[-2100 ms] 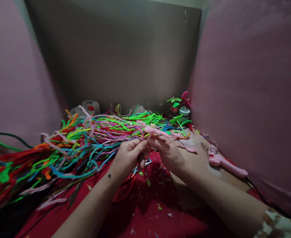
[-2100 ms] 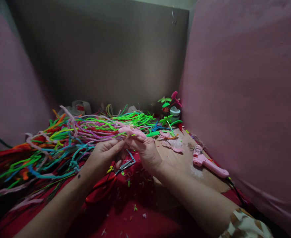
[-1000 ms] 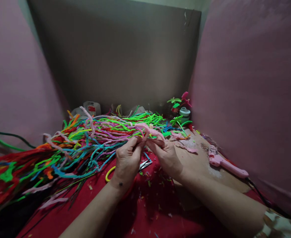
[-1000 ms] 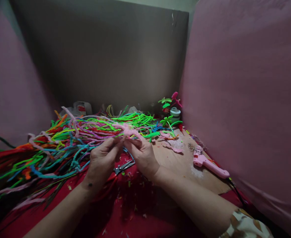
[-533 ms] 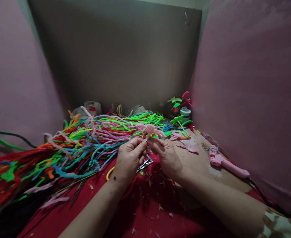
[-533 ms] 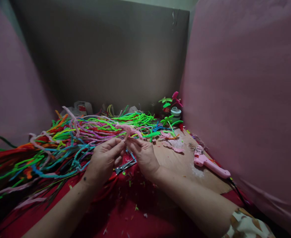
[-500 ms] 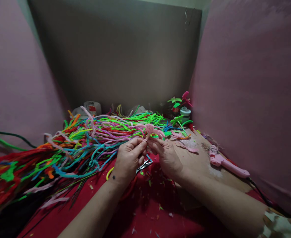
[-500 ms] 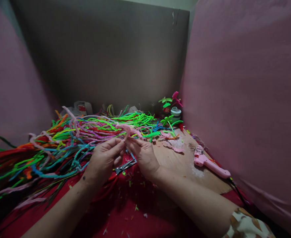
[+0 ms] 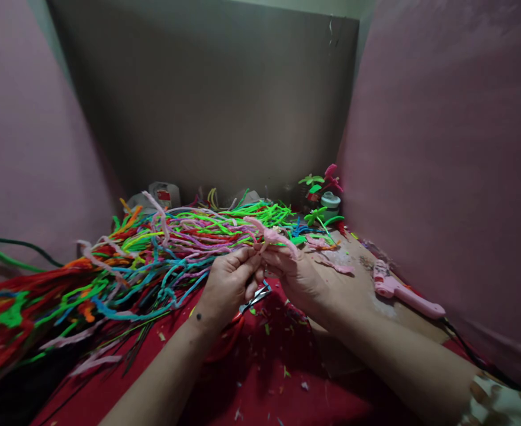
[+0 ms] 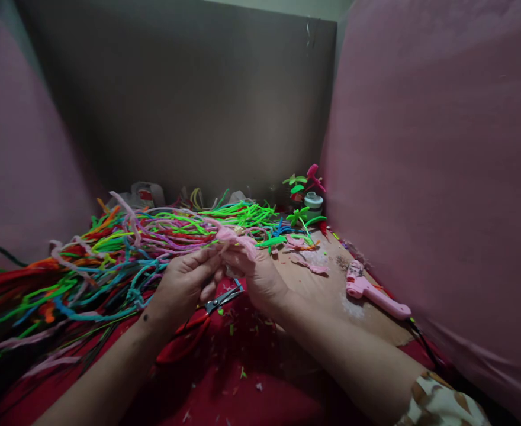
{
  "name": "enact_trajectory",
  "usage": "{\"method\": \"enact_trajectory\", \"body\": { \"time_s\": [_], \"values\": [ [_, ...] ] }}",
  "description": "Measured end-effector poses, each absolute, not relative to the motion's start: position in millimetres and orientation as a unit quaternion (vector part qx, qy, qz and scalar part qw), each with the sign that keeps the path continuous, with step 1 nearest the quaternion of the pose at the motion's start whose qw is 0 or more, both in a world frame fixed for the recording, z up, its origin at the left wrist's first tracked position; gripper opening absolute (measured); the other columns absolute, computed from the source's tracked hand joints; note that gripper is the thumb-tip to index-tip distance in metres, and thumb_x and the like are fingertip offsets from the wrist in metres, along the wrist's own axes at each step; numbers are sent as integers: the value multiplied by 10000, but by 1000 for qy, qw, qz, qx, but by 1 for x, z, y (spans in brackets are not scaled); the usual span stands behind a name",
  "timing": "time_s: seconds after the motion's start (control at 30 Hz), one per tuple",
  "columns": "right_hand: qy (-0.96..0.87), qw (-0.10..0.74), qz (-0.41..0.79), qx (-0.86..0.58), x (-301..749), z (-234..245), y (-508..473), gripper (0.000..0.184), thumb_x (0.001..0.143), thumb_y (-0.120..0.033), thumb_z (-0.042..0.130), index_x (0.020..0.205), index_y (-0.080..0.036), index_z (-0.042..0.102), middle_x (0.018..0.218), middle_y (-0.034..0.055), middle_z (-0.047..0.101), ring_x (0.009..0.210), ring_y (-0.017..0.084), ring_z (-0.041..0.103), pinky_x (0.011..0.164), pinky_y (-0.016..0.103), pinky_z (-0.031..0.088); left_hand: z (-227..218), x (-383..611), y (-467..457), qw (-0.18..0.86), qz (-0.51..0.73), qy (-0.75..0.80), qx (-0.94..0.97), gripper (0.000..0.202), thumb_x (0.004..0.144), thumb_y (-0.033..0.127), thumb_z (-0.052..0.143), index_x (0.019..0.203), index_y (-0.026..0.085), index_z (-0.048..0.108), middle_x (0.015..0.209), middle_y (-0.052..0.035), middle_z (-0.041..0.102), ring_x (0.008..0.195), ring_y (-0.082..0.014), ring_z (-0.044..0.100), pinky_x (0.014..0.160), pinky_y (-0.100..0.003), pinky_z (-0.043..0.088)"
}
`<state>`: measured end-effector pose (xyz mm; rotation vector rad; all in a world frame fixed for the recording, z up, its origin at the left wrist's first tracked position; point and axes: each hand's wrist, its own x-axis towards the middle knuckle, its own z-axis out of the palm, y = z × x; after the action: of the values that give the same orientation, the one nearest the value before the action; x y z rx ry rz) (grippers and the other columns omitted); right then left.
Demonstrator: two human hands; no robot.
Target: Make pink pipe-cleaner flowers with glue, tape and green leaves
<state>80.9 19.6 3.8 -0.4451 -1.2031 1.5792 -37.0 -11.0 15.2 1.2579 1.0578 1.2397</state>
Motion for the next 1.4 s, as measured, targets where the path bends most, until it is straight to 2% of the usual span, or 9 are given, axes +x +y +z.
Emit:
{"method": "enact_trajectory", "body": {
  "time_s": [0.13, 0.27, 0.37, 0.5, 0.73, 0.9, 1.13, 1.3, 1.4],
  "values": [
    [-484, 567, 642, -179, 80, 0, 22, 175, 676, -339, 703, 785, -209, 662, 704, -1, 635, 667, 144, 560, 623, 273, 465, 5, -34, -8, 323, 517, 488, 625, 265, 827, 277, 478, 584, 171, 461, 477, 57, 404, 397, -54, 329, 402, -185, 266],
    [-475, 586, 632, -176, 82, -5, 25, 176, 653, -308, 730, 763, -188, 662, 723, 4, 649, 680, 144, 559, 667, 285, 464, -9, -33, -6, 86, 501, 480, 714, 180, 857, 211, 446, 702, 166, 525, 609, 21, 498, 536, -91, 434, 542, -209, 362],
    [-490, 601, 605, -182, 84, -4, 25, 148, 647, -273, 740, 755, -194, 678, 712, -3, 659, 693, 142, 559, 705, 290, 474, -13, -35, -5, -10, 478, 460, 748, 123, 869, 196, 445, 800, 160, 541, 698, -9, 567, 587, -107, 495, 592, -221, 394],
    [-519, 603, 583, -165, 84, -1, 23, 62, 683, -262, 716, 717, -213, 703, 716, -9, 668, 704, 145, 567, 758, 308, 475, -16, -37, -4, -90, 447, 471, 756, 141, 877, 204, 441, 766, 167, 520, 671, -15, 568, 553, -117, 505, 555, -226, 399],
    [-560, 623, 507, -202, 86, -9, 21, 103, 694, -276, 718, 777, -216, 733, 741, -4, 663, 723, 162, 565, 745, 320, 463, -14, -41, -5, -108, 487, 413, 762, 158, 818, 73, 428, 801, 175, 547, 701, -16, 598, 640, -112, 568, 588, -196, 438],
    [-623, 626, 415, -219, 89, -12, 18, 104, 785, -266, 634, 777, -213, 723, 789, 16, 648, 806, 179, 554, 795, 336, 443, -25, -46, 0, -55, 518, 408, 750, 363, 673, -36, 386, 873, 179, 600, 766, -23, 648, 693, -120, 597, 639, -217, 471],
    [-655, 616, 375, -226, 95, -5, 15, 171, 797, -287, 621, 923, -231, 723, 927, 45, 678, 899, 202, 561, 860, 367, 433, -20, -42, -1, 54, 563, 404, 719, 252, 756, 52, 466, 894, 161, 647, 834, -39, 674, 746, -142, 611, 705, -247, 483],
    [-655, 620, 368, -225, 96, -5, 18, 124, 796, -281, 620, 832, -246, 734, 918, 38, 677, 919, 214, 555, 904, 397, 400, -8, -37, -5, 111, 561, 422, 704, 175, 825, 163, 489, 893, 167, 650, 825, -31, 649, 762, -140, 581, 736, -248, 461],
    [-656, 611, 377, -234, 95, -3, 19, 97, 777, -272, 640, 749, -235, 725, 888, 37, 665, 908, 216, 549, 886, 377, 404, -10, -38, -5, 127, 562, 442, 687, 144, 816, 202, 521, 854, 177, 658, 722, -3, 617, 645, -121, 543, 654, -232, 442]
  ]
}}
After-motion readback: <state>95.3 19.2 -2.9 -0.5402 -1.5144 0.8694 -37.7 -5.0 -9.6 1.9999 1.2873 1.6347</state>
